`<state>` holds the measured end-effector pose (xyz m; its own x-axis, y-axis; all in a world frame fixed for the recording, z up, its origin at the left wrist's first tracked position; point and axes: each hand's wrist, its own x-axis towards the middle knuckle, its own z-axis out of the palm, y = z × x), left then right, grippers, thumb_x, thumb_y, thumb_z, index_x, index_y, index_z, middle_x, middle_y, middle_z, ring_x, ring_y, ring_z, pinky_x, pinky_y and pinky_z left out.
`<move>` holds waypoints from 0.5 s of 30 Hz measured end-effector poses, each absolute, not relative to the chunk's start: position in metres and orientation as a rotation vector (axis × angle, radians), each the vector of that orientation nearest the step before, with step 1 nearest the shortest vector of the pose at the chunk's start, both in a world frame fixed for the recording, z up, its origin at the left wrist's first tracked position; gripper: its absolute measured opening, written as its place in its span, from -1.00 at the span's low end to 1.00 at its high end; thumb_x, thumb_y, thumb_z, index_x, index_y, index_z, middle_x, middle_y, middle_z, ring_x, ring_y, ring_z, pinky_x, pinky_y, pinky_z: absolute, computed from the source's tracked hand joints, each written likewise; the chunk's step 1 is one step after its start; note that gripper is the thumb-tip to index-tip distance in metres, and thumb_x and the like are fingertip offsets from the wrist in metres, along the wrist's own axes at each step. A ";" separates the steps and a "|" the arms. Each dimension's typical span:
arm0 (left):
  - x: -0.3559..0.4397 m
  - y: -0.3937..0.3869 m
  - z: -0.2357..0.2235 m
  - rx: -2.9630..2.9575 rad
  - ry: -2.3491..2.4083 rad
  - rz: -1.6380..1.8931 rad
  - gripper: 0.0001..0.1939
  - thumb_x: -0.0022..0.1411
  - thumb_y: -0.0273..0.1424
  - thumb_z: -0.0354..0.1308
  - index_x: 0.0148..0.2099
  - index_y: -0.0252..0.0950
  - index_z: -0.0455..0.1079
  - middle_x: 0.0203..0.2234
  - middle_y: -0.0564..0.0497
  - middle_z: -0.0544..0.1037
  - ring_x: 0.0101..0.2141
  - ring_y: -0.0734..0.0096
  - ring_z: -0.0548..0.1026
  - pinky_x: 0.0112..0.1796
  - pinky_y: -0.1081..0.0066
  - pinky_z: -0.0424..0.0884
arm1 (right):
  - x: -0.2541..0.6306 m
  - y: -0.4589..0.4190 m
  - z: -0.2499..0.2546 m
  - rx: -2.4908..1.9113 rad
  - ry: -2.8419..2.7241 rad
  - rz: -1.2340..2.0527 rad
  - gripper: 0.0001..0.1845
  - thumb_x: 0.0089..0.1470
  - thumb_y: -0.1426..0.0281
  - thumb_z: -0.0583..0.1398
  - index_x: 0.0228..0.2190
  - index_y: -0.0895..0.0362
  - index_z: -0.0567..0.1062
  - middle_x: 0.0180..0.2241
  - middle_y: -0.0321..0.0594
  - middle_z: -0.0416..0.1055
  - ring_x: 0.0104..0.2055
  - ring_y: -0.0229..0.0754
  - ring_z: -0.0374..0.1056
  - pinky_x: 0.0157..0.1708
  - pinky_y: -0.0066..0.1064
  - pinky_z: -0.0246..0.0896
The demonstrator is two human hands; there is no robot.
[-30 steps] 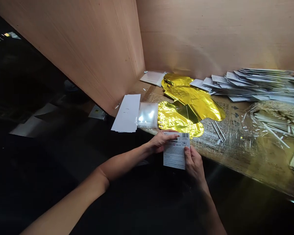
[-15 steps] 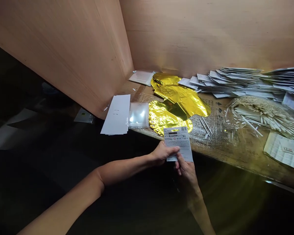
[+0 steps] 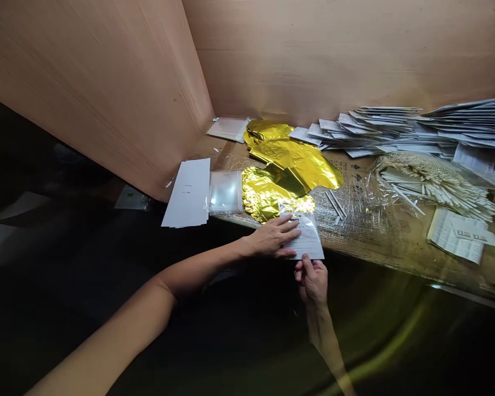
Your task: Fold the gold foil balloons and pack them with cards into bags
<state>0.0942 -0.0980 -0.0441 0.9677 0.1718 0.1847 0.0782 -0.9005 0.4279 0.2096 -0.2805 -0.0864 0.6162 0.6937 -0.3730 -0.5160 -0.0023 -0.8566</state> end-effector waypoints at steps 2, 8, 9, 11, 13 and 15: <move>0.096 -0.097 -0.044 2.729 0.236 0.270 -0.26 0.41 0.10 0.13 0.43 -0.26 0.31 0.42 -0.25 0.31 0.47 -0.18 0.13 0.38 -0.13 0.13 | 0.209 -0.285 -0.088 -1.177 -0.169 0.992 -0.50 -0.08 0.09 0.55 -0.27 0.12 0.54 -0.43 -0.31 0.55 -0.68 -0.40 0.29 -0.76 -0.61 -0.01; 0.097 -0.103 -0.040 2.743 0.310 0.255 -0.14 0.27 0.21 0.22 0.40 -0.23 0.34 0.42 -0.25 0.31 0.46 -0.18 0.15 0.39 -0.13 0.06 | 0.209 -0.278 -0.091 -1.071 -0.123 0.924 -0.53 -0.03 0.19 0.55 -0.12 0.03 0.57 -0.24 -0.33 0.59 -0.60 -0.43 0.33 -0.72 -0.62 0.18; 0.097 -0.103 -0.039 2.735 0.315 0.253 -0.12 0.25 0.21 0.24 0.40 -0.24 0.34 0.42 -0.26 0.31 0.46 -0.19 0.15 0.39 -0.13 0.06 | 0.211 -0.276 -0.093 -1.047 -0.117 0.934 -0.51 -0.05 0.19 0.56 -0.12 0.02 0.58 -0.21 -0.31 0.61 -0.55 -0.40 0.39 -0.66 -0.59 0.29; 0.098 -0.103 -0.039 2.708 0.324 0.247 -0.11 0.22 0.20 0.28 0.40 -0.25 0.34 0.40 -0.26 0.34 0.45 -0.19 0.18 0.39 -0.11 0.10 | 0.214 -0.277 -0.099 -0.996 -0.091 0.994 -0.50 -0.11 0.18 0.58 -0.15 0.01 0.61 -0.19 -0.27 0.64 -0.47 -0.31 0.50 -0.59 -0.54 0.40; 0.100 -0.102 -0.039 2.684 0.331 0.244 -0.14 0.22 0.15 0.30 0.39 -0.25 0.35 0.39 -0.25 0.35 0.44 -0.18 0.20 0.38 -0.09 0.14 | 0.218 -0.280 -0.105 -0.956 -0.067 1.056 -0.52 -0.12 0.16 0.57 -0.16 -0.02 0.62 -0.20 -0.25 0.66 -0.45 -0.25 0.54 -0.66 -0.56 0.31; 0.100 -0.100 -0.038 2.675 0.330 0.241 -0.17 0.23 0.11 0.31 0.38 -0.25 0.36 0.39 -0.25 0.36 0.43 -0.17 0.22 0.37 -0.08 0.16 | 0.219 -0.280 -0.110 -0.950 -0.078 1.080 -0.57 -0.07 0.17 0.54 -0.15 -0.04 0.63 -0.23 -0.26 0.67 -0.46 -0.22 0.56 -0.70 -0.58 0.23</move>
<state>0.1002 -0.1004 -0.0377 0.9566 0.2671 0.1165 0.1920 -0.8785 0.4375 0.2187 -0.2805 -0.1097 0.5083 0.7746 -0.3762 -0.7121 0.1324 -0.6894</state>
